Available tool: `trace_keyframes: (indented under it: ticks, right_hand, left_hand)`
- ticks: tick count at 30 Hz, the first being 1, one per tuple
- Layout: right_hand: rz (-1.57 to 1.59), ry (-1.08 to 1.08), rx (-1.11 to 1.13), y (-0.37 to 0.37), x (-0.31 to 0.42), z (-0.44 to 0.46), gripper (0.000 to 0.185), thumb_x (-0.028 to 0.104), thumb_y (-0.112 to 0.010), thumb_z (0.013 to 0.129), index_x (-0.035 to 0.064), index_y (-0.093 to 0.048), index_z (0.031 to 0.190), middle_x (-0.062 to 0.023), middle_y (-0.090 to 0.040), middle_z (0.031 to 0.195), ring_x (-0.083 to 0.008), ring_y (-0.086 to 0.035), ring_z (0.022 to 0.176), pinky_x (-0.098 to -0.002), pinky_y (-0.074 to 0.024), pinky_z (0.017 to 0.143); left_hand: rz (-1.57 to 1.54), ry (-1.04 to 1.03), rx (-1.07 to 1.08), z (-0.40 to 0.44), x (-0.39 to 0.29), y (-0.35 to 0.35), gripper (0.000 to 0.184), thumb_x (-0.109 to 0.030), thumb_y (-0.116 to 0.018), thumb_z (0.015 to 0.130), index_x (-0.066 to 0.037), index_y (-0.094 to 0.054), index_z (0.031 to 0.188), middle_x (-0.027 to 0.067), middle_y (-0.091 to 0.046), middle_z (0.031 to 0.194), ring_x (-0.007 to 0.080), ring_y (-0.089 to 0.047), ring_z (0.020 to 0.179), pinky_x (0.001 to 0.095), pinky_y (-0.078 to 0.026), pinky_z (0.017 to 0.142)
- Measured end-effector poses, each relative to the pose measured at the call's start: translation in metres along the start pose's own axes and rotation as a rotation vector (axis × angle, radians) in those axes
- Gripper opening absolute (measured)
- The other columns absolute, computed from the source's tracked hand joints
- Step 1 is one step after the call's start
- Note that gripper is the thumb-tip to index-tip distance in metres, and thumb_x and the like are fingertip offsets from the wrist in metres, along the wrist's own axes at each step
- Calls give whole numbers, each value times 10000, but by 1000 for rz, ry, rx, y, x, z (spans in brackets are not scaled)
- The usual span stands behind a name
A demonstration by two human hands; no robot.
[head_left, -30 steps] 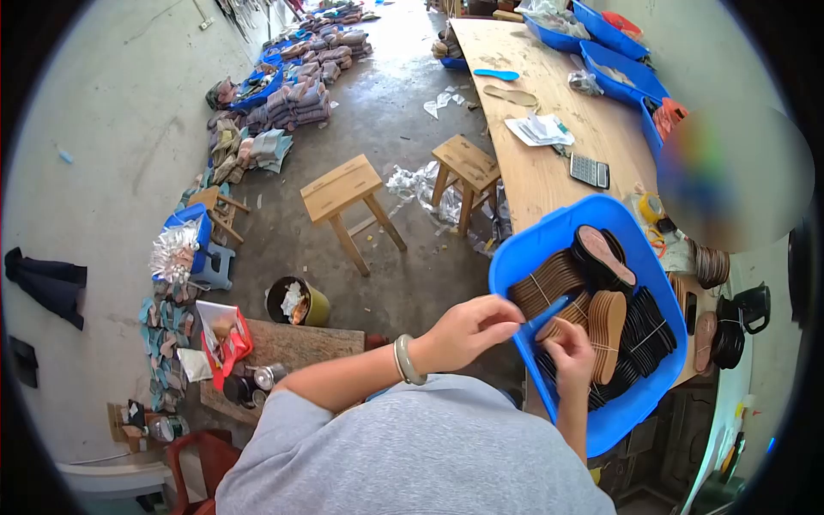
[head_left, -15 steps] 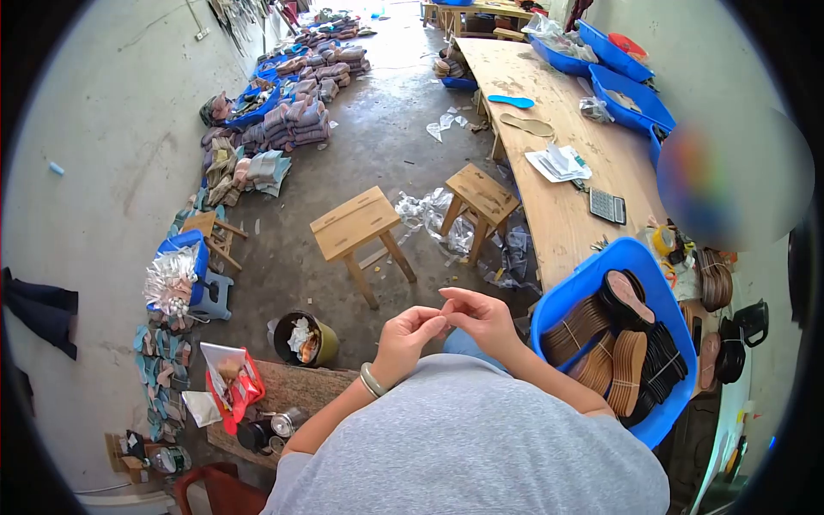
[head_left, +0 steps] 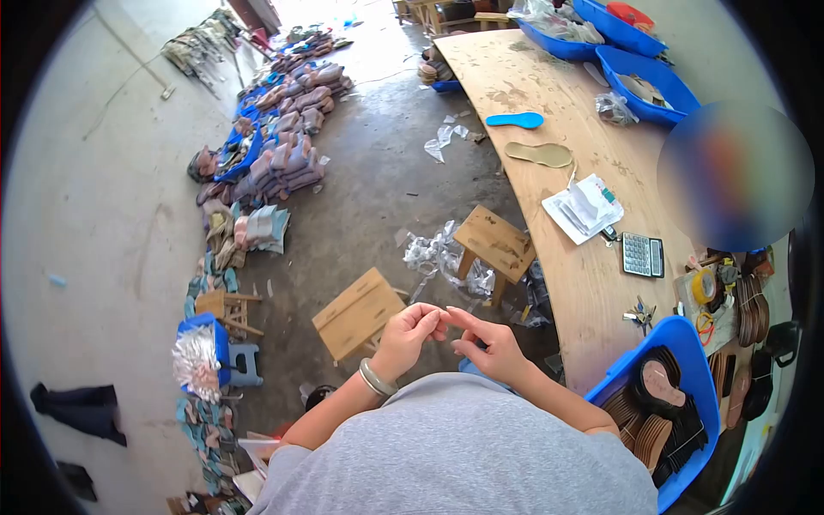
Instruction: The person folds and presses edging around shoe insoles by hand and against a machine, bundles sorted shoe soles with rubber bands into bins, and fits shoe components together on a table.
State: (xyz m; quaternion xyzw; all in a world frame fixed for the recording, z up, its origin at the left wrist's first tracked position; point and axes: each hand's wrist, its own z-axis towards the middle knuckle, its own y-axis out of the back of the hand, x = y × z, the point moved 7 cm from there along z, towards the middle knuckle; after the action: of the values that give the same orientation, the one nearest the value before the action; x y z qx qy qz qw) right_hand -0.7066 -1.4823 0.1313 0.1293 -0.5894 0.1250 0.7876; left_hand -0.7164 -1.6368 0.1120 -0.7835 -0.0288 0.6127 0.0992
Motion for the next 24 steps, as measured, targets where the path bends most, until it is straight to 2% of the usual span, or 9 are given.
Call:
trace_keyframes:
  ticks: [4,10,16,17,19,20,23,24]
  right_hand:
    - [-213,-78,88,12,-29,53,599,-61,-651,781,40,-527,1358,-62,-708,1039,-99,-559,633,-231,-458,577]
    - [-375,-82,75,21,-52,127,610,-64,-645,778,36,-516,1367,-78,-694,1123,-98,-562,629,-229,-470,589]
    - [-156,-342,-351,65,-75,196,590,-73,-622,793,7,-500,1365,-81,-675,1145,-120,-588,661,-229,-495,631]
    - [-171,-336,-357,67,-82,210,590,-73,-622,793,7,-500,1365,-81,-675,1145,-120,-588,661,-229,-495,631]
    - [185,-373,-622,74,-115,245,514,-55,-611,812,-15,-537,1319,-90,-681,1137,-126,-604,710,-230,-504,676]
    - [185,-360,-634,75,-132,264,514,-55,-611,812,-15,-537,1319,-90,-681,1137,-126,-604,710,-230,-504,676]
    - [-89,-446,-735,98,-200,278,420,-13,-606,831,-23,-589,1251,-94,-694,1084,-132,-613,747,-233,-507,701]
    - [-183,-466,-757,106,-215,311,392,0,-605,837,-26,-606,1228,-95,-698,1066,-134,-615,759,-234,-508,709]
  left_hand:
    - [316,-33,31,76,-9,15,135,-114,-522,953,-26,-620,924,48,-644,794,104,-565,639,212,-458,599]
    - [338,-23,51,169,-4,36,100,-106,-517,934,-48,-596,911,36,-607,738,106,-559,610,218,-436,555]
    - [465,-112,286,290,-49,35,84,-91,-506,917,-50,-579,914,37,-598,733,120,-571,615,244,-448,568]
    - [469,-120,329,312,-54,38,94,-98,-498,918,-51,-579,908,41,-597,729,130,-572,613,258,-450,569]
    - [507,-131,423,366,-72,66,116,-113,-482,918,-52,-578,897,49,-594,722,150,-575,610,287,-452,572]
    - [513,-141,435,393,-80,84,116,-113,-482,918,-52,-578,897,49,-594,722,150,-575,610,287,-452,572]
    - [716,-217,355,450,-81,134,164,-162,-455,930,-51,-567,883,76,-602,728,213,-573,606,343,-456,591]
    - [781,-250,314,488,-95,163,182,-178,-446,934,-50,-563,878,85,-604,730,235,-572,605,361,-457,597]
